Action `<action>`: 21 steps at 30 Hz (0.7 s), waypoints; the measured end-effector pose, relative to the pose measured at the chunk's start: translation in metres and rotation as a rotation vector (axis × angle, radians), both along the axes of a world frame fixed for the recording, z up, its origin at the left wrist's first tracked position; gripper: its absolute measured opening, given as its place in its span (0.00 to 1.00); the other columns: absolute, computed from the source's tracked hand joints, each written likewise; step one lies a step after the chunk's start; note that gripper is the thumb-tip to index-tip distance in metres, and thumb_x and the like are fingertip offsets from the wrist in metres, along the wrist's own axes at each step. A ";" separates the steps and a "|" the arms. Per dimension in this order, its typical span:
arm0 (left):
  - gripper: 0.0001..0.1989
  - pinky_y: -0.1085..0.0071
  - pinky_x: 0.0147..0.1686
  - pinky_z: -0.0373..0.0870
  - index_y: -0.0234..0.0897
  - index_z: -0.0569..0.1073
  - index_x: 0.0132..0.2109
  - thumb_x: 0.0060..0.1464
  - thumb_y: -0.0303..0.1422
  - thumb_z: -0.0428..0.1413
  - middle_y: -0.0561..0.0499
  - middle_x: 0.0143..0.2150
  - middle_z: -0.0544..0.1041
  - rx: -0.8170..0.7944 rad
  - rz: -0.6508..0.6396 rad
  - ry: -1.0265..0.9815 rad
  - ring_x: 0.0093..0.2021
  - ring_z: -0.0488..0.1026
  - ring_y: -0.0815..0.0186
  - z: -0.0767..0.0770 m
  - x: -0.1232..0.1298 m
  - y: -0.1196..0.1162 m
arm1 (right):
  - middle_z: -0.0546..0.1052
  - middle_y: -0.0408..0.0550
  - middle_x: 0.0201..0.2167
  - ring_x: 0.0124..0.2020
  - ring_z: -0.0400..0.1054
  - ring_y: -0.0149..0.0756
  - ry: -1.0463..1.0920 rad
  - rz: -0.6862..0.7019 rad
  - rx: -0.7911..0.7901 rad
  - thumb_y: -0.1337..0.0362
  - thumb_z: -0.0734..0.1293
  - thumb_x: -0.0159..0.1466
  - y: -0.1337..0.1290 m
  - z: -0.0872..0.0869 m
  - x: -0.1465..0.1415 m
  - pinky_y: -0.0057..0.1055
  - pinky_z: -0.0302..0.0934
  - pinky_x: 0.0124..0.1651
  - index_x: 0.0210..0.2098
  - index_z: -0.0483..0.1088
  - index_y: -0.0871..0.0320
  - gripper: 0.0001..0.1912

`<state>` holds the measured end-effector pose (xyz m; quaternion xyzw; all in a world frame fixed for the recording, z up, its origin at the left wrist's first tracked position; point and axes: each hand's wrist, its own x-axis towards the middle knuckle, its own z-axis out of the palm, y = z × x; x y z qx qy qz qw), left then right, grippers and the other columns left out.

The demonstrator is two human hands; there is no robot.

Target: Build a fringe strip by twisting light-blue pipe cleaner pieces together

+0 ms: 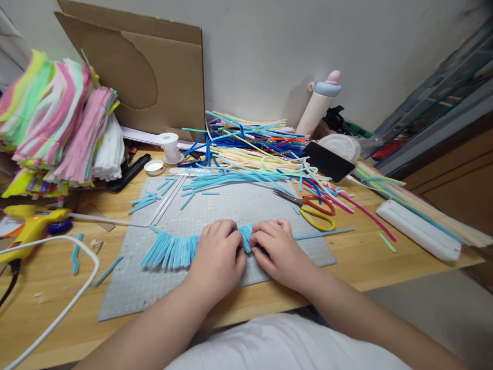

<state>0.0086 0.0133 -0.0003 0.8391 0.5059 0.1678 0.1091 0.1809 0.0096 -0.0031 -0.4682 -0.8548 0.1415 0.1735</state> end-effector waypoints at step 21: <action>0.04 0.63 0.43 0.63 0.37 0.73 0.31 0.51 0.27 0.53 0.50 0.38 0.71 -0.045 -0.015 -0.067 0.42 0.66 0.62 -0.002 0.001 0.000 | 0.70 0.48 0.42 0.46 0.61 0.41 -0.072 -0.002 0.017 0.68 0.63 0.60 -0.001 0.003 0.000 0.43 0.44 0.51 0.37 0.67 0.57 0.05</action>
